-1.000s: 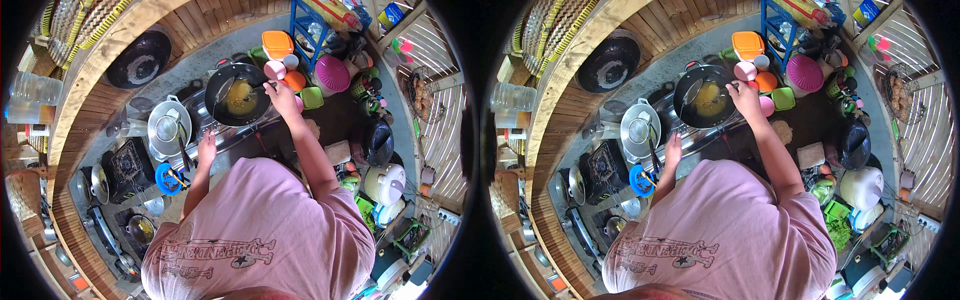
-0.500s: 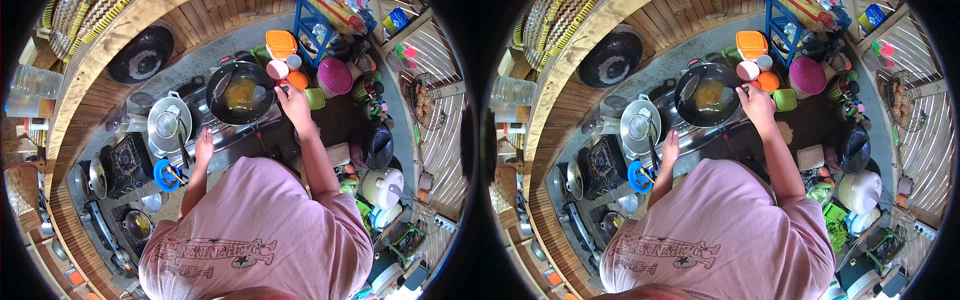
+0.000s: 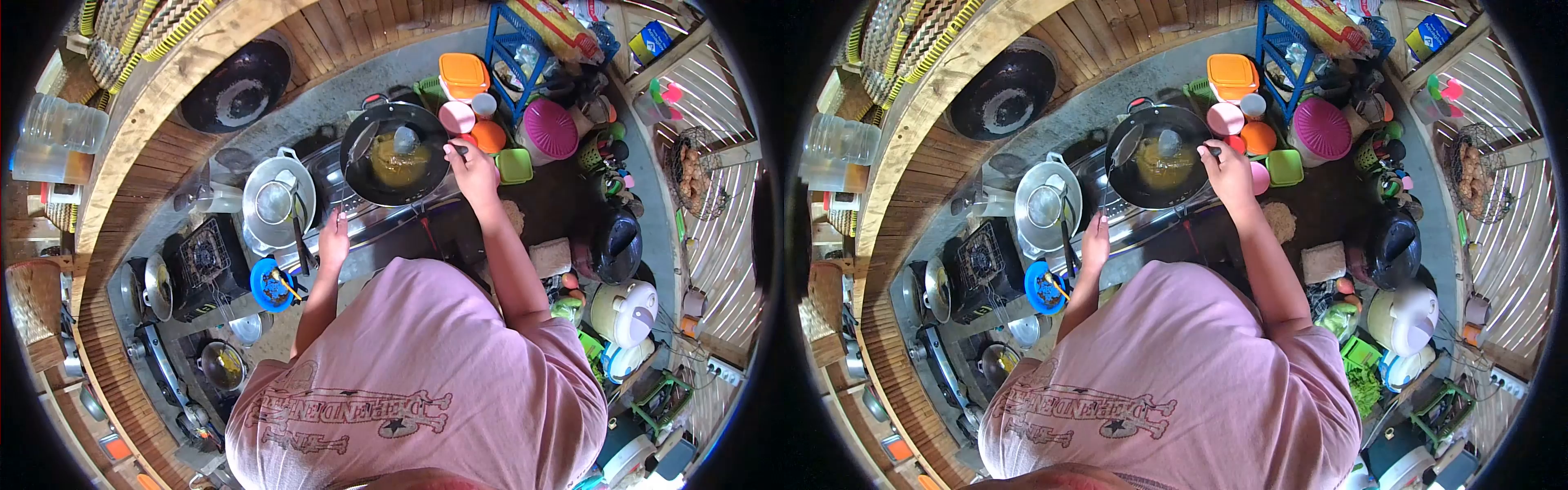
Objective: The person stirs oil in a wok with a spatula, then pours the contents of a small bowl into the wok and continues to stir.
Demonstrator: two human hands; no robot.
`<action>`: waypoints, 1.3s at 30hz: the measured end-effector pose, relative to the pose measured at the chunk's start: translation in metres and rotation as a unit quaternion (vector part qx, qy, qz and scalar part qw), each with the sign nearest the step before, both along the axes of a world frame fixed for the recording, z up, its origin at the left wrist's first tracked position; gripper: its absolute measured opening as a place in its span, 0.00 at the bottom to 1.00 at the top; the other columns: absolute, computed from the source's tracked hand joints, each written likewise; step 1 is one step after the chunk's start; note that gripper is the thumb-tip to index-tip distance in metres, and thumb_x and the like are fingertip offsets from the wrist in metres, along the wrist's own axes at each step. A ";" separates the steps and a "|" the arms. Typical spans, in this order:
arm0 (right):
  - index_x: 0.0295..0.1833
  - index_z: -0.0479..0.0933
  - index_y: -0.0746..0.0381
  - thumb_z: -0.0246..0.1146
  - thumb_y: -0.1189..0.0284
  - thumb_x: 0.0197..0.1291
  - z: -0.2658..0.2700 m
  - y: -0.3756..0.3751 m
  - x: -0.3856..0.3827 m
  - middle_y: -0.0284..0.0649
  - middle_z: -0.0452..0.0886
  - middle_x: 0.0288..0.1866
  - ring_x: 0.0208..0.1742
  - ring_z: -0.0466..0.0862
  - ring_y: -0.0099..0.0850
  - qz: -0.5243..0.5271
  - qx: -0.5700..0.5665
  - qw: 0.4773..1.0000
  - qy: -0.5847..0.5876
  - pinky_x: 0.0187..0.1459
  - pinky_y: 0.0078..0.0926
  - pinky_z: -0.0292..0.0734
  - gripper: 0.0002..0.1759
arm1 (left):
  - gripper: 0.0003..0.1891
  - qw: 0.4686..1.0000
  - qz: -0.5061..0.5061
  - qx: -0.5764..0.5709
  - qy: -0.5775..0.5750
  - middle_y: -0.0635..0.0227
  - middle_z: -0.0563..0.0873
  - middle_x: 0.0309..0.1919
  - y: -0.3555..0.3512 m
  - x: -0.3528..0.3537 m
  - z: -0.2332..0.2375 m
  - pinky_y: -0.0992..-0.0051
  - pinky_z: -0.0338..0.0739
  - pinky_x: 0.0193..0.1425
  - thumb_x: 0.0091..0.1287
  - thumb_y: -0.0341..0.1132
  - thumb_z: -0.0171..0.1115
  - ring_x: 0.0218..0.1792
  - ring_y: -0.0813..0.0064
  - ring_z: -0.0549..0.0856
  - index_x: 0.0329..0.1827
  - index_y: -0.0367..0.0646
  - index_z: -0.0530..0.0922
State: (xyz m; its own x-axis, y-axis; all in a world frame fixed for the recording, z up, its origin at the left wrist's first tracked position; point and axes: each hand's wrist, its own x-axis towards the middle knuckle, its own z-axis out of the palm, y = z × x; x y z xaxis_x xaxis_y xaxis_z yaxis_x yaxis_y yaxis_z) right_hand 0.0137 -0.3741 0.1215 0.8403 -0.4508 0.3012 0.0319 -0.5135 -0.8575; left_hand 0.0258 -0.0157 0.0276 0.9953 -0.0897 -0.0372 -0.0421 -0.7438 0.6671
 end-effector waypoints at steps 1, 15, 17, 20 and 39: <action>0.49 0.86 0.66 0.70 0.62 0.70 -0.002 -0.002 0.000 0.51 0.89 0.36 0.37 0.91 0.46 0.000 0.000 1.000 0.001 0.40 0.37 0.85 0.16 | 0.26 1.000 0.000 0.000 0.001 0.39 0.88 0.39 0.000 -0.001 0.000 0.51 0.80 0.49 0.83 0.51 0.49 0.43 0.38 0.88 0.72 0.42 0.78; 0.50 0.86 0.60 0.67 0.55 0.70 0.008 -0.016 -0.015 0.52 0.90 0.41 0.42 0.90 0.51 -0.023 -0.144 0.989 0.036 0.46 0.48 0.84 0.18 | 0.27 0.996 0.016 -0.010 0.091 0.38 0.86 0.56 -0.007 -0.001 0.035 0.56 0.76 0.65 0.84 0.51 0.47 0.61 0.40 0.84 0.73 0.41 0.76; 0.50 0.86 0.60 0.68 0.56 0.70 0.003 -0.017 -0.015 0.52 0.90 0.40 0.42 0.90 0.52 -0.021 -0.154 0.986 0.060 0.46 0.48 0.84 0.18 | 0.27 0.995 0.017 -0.010 0.101 0.38 0.86 0.55 -0.006 0.000 0.035 0.56 0.76 0.64 0.84 0.51 0.47 0.60 0.40 0.84 0.73 0.41 0.76; 0.49 0.86 0.62 0.68 0.58 0.70 -0.007 -0.013 -0.012 0.52 0.89 0.38 0.40 0.90 0.51 -0.012 -0.149 0.986 0.076 0.43 0.46 0.84 0.17 | 0.27 0.995 0.015 -0.014 0.099 0.39 0.86 0.55 -0.005 0.000 0.033 0.55 0.77 0.63 0.84 0.51 0.47 0.59 0.40 0.85 0.73 0.41 0.76; 0.49 0.86 0.62 0.69 0.58 0.70 0.010 -0.011 -0.018 0.52 0.90 0.40 0.41 0.90 0.50 -0.013 -0.126 0.992 0.027 0.44 0.44 0.84 0.17 | 0.27 0.998 0.011 -0.004 0.069 0.39 0.86 0.57 -0.004 -0.001 0.026 0.58 0.76 0.65 0.84 0.51 0.46 0.60 0.40 0.84 0.74 0.40 0.75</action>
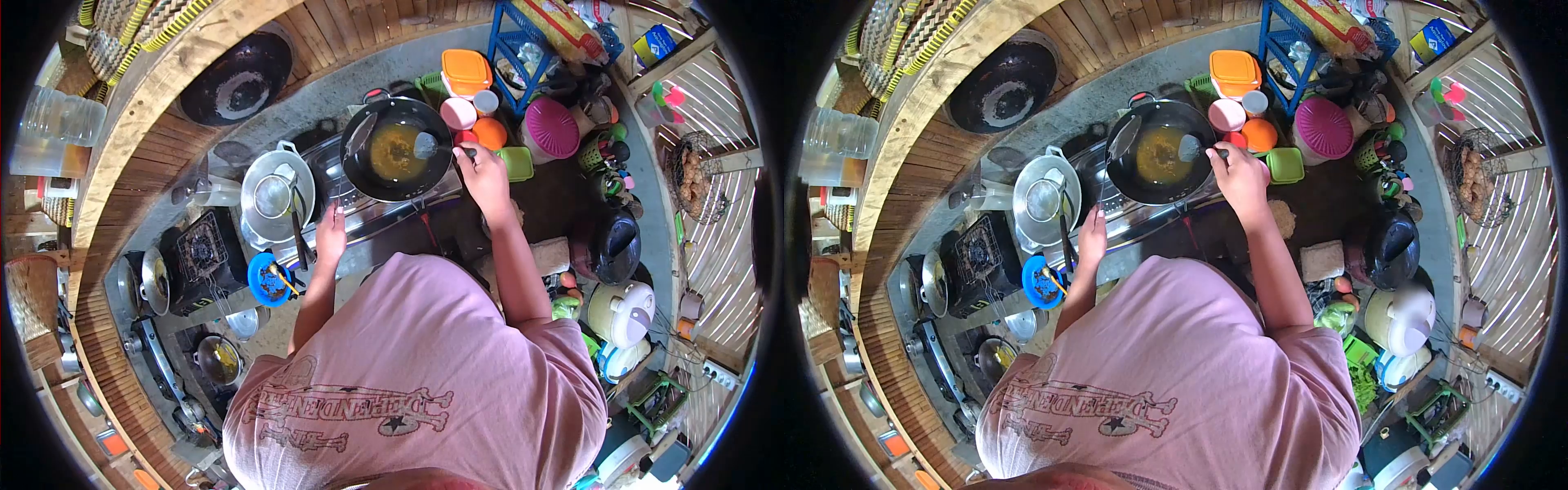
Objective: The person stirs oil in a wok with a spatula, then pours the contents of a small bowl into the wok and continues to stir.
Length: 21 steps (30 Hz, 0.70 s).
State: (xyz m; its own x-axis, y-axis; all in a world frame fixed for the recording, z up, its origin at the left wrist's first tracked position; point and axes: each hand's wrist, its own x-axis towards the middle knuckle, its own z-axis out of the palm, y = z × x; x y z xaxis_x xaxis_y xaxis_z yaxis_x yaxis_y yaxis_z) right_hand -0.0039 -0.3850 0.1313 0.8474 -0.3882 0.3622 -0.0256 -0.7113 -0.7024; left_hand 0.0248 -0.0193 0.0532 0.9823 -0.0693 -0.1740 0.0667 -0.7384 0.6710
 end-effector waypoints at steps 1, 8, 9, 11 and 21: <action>0.49 0.86 0.62 0.69 0.58 0.70 0.000 -0.001 0.000 0.52 0.90 0.40 0.41 0.90 0.50 0.000 0.000 1.000 0.000 0.44 0.44 0.84 0.17 | 0.27 1.000 0.000 0.000 0.000 0.39 0.86 0.57 0.000 0.001 -0.002 0.58 0.76 0.65 0.84 0.51 0.46 0.60 0.40 0.84 0.74 0.40 0.75; 0.49 0.86 0.61 0.67 0.57 0.71 -0.001 -0.003 0.000 0.52 0.89 0.39 0.41 0.90 0.51 0.005 -0.011 1.000 0.027 0.45 0.46 0.83 0.18 | 0.26 0.998 -0.007 -0.021 -0.054 0.38 0.88 0.45 0.006 0.001 -0.014 0.51 0.79 0.54 0.83 0.49 0.48 0.49 0.38 0.87 0.72 0.39 0.76; 0.49 0.86 0.61 0.67 0.57 0.71 -0.002 -0.003 0.000 0.52 0.89 0.38 0.40 0.90 0.51 0.008 -0.013 0.999 0.029 0.45 0.46 0.83 0.18 | 0.26 0.999 0.000 -0.021 -0.029 0.38 0.88 0.44 0.004 0.001 -0.010 0.51 0.79 0.53 0.83 0.49 0.48 0.48 0.38 0.87 0.72 0.39 0.76; 0.49 0.86 0.62 0.67 0.57 0.70 -0.003 -0.001 0.001 0.53 0.89 0.38 0.40 0.90 0.51 0.009 -0.016 0.999 0.043 0.44 0.46 0.83 0.18 | 0.26 0.999 -0.003 -0.019 -0.039 0.39 0.88 0.44 0.006 0.001 -0.014 0.51 0.78 0.52 0.83 0.49 0.48 0.47 0.38 0.87 0.72 0.40 0.76; 0.50 0.85 0.66 0.69 0.63 0.71 -0.023 0.019 0.005 0.49 0.90 0.34 0.37 0.92 0.41 0.028 0.150 0.988 0.024 0.39 0.36 0.84 0.16 | 0.25 0.999 0.000 -0.014 -0.048 0.41 0.88 0.40 0.003 0.000 -0.008 0.51 0.78 0.48 0.84 0.50 0.48 0.43 0.40 0.88 0.72 0.42 0.77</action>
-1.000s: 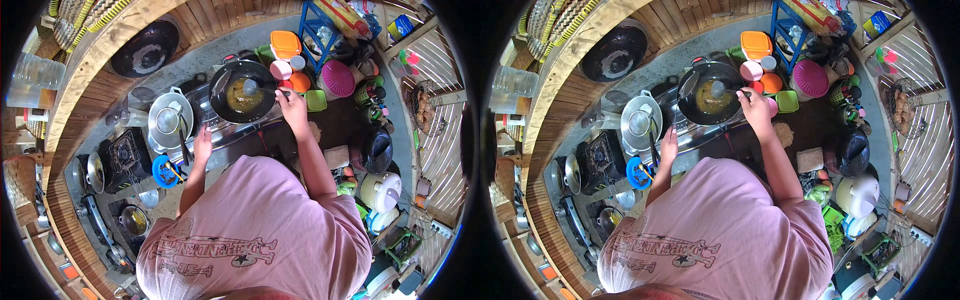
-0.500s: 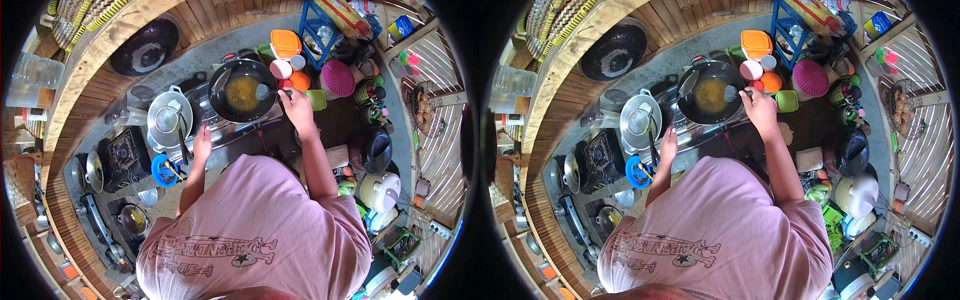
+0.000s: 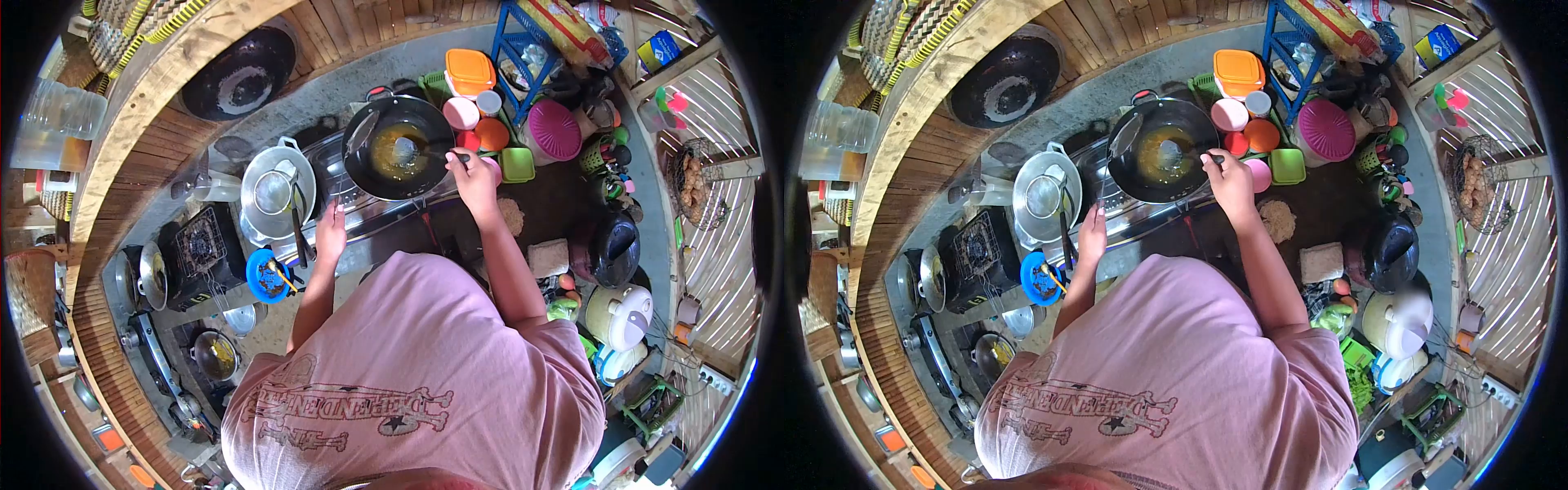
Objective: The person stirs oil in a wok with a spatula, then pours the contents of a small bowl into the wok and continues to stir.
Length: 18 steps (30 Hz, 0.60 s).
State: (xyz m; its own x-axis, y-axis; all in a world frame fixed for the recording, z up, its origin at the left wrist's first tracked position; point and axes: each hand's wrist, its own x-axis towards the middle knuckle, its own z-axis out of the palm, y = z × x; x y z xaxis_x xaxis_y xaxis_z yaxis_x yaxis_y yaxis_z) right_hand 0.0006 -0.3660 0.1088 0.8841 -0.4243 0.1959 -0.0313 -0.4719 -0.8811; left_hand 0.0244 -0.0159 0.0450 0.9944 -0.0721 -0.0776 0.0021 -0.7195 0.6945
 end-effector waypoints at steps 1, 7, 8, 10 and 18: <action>0.50 0.85 0.66 0.69 0.63 0.72 0.004 0.001 -0.002 0.48 0.90 0.34 0.36 0.92 0.39 -0.002 0.005 1.000 -0.006 0.39 0.34 0.84 0.16 | 0.25 1.000 0.002 0.000 0.001 0.41 0.88 0.40 0.000 0.000 0.001 0.51 0.78 0.48 0.84 0.50 0.48 0.43 0.40 0.88 0.72 0.42 0.77; 0.50 0.85 0.66 0.69 0.64 0.71 0.010 -0.011 -0.004 0.47 0.90 0.33 0.34 0.92 0.37 -0.013 0.000 0.999 -0.044 0.38 0.32 0.83 0.14 | 0.25 0.999 0.009 0.002 0.037 0.40 0.88 0.41 0.005 0.002 -0.004 0.52 0.79 0.48 0.83 0.50 0.49 0.44 0.41 0.88 0.72 0.42 0.78; 0.49 0.86 0.64 0.70 0.65 0.70 0.014 -0.014 -0.005 0.48 0.90 0.34 0.35 0.91 0.42 -0.017 -0.025 0.999 -0.030 0.39 0.35 0.83 0.13 | 0.25 0.999 0.009 0.003 0.039 0.40 0.88 0.42 0.005 0.002 -0.005 0.52 0.79 0.50 0.83 0.50 0.49 0.45 0.41 0.88 0.72 0.42 0.78; 0.48 0.86 0.63 0.71 0.65 0.69 0.010 -0.019 -0.005 0.48 0.89 0.34 0.36 0.91 0.44 -0.028 -0.037 0.998 -0.032 0.40 0.37 0.83 0.12 | 0.25 0.999 0.010 0.004 0.041 0.39 0.88 0.44 0.005 0.002 -0.007 0.52 0.79 0.51 0.83 0.50 0.49 0.46 0.41 0.88 0.72 0.42 0.77; 0.48 0.86 0.64 0.72 0.66 0.68 0.019 -0.021 -0.009 0.52 0.89 0.38 0.39 0.89 0.51 -0.035 -0.073 0.996 -0.046 0.43 0.43 0.83 0.12 | 0.27 0.999 0.008 -0.006 0.042 0.39 0.88 0.50 0.001 0.001 -0.001 0.54 0.80 0.56 0.83 0.50 0.49 0.52 0.40 0.88 0.73 0.41 0.77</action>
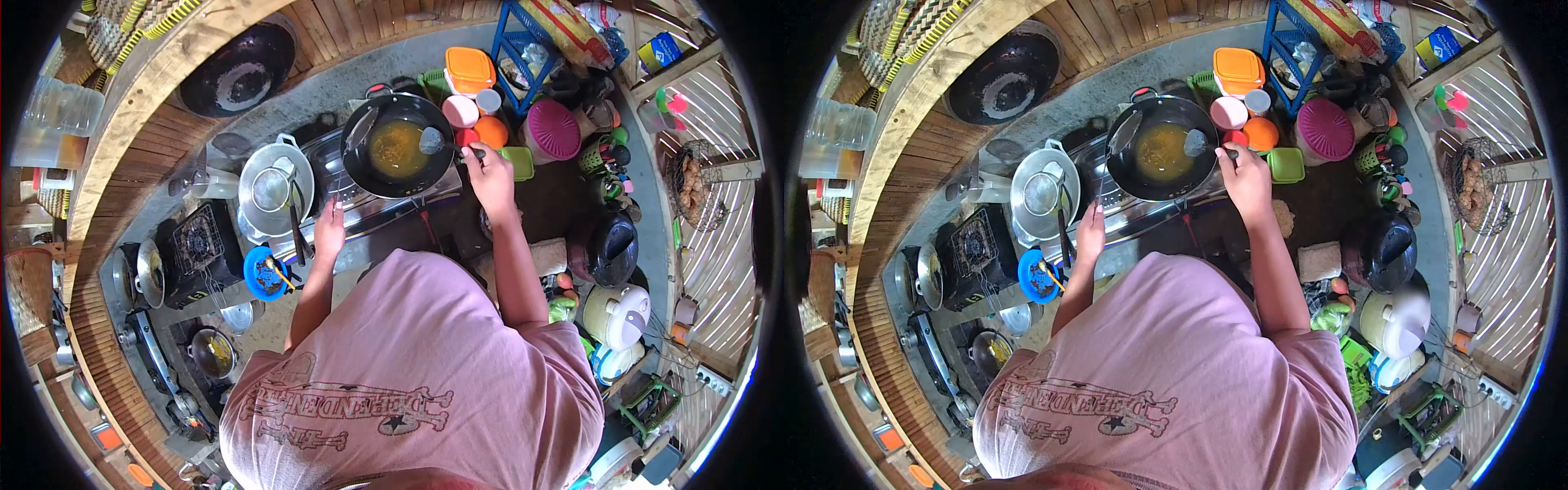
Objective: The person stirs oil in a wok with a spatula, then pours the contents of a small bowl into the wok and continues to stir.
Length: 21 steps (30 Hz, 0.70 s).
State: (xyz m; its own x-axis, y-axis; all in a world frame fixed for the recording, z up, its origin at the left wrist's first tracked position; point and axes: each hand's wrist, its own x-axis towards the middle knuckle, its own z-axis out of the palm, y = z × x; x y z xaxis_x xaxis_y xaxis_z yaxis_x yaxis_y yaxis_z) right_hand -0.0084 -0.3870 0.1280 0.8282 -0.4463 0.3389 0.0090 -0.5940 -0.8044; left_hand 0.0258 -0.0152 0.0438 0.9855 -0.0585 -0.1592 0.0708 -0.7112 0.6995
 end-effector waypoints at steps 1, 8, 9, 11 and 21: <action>0.48 0.86 0.64 0.71 0.66 0.68 0.000 0.001 0.001 0.52 0.89 0.38 0.39 0.89 0.51 -0.001 -0.031 0.999 -0.018 0.44 0.44 0.83 0.12 | 0.27 1.000 0.000 0.000 0.000 0.39 0.88 0.50 0.001 0.000 -0.002 0.54 0.80 0.56 0.83 0.50 0.49 0.52 0.40 0.88 0.73 0.41 0.77; 0.48 0.86 0.61 0.69 0.60 0.69 0.004 0.004 0.007 0.51 0.89 0.37 0.39 0.89 0.51 -0.005 -0.149 0.989 0.020 0.42 0.47 0.84 0.15 | 0.27 0.999 -0.009 -0.001 -0.045 0.40 0.88 0.45 0.005 0.000 -0.009 0.57 0.79 0.55 0.84 0.51 0.48 0.48 0.42 0.88 0.73 0.41 0.76; 0.48 0.86 0.61 0.69 0.60 0.69 0.005 0.005 0.009 0.51 0.89 0.37 0.39 0.89 0.51 -0.004 -0.149 0.989 0.020 0.42 0.47 0.84 0.15 | 0.27 1.000 -0.008 -0.006 -0.014 0.40 0.88 0.45 0.003 -0.001 -0.002 0.56 0.79 0.56 0.84 0.51 0.48 0.49 0.41 0.87 0.73 0.41 0.76; 0.47 0.86 0.60 0.69 0.59 0.69 0.010 0.006 0.011 0.50 0.89 0.36 0.38 0.89 0.50 0.001 -0.162 0.986 0.026 0.41 0.47 0.85 0.15 | 0.27 1.000 -0.002 -0.007 0.003 0.40 0.88 0.46 0.001 -0.002 0.008 0.56 0.78 0.56 0.83 0.51 0.48 0.50 0.41 0.87 0.73 0.42 0.76; 0.47 0.85 0.61 0.68 0.60 0.70 -0.002 0.006 0.032 0.53 0.88 0.35 0.38 0.89 0.53 0.034 -0.174 0.983 0.053 0.41 0.49 0.85 0.15 | 0.27 1.000 0.004 -0.011 -0.016 0.38 0.88 0.46 0.003 -0.009 0.003 0.53 0.79 0.54 0.84 0.51 0.48 0.50 0.38 0.87 0.71 0.38 0.77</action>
State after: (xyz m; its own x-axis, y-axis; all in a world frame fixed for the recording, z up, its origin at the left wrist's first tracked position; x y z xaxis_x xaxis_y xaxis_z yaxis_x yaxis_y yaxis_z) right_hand 0.0233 -0.3807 0.1259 0.8911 -0.2609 0.3713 -0.0144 -0.8341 -0.5514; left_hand 0.0172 -0.0120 0.0473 0.9905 -0.0534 -0.1269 0.0545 -0.6945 0.7174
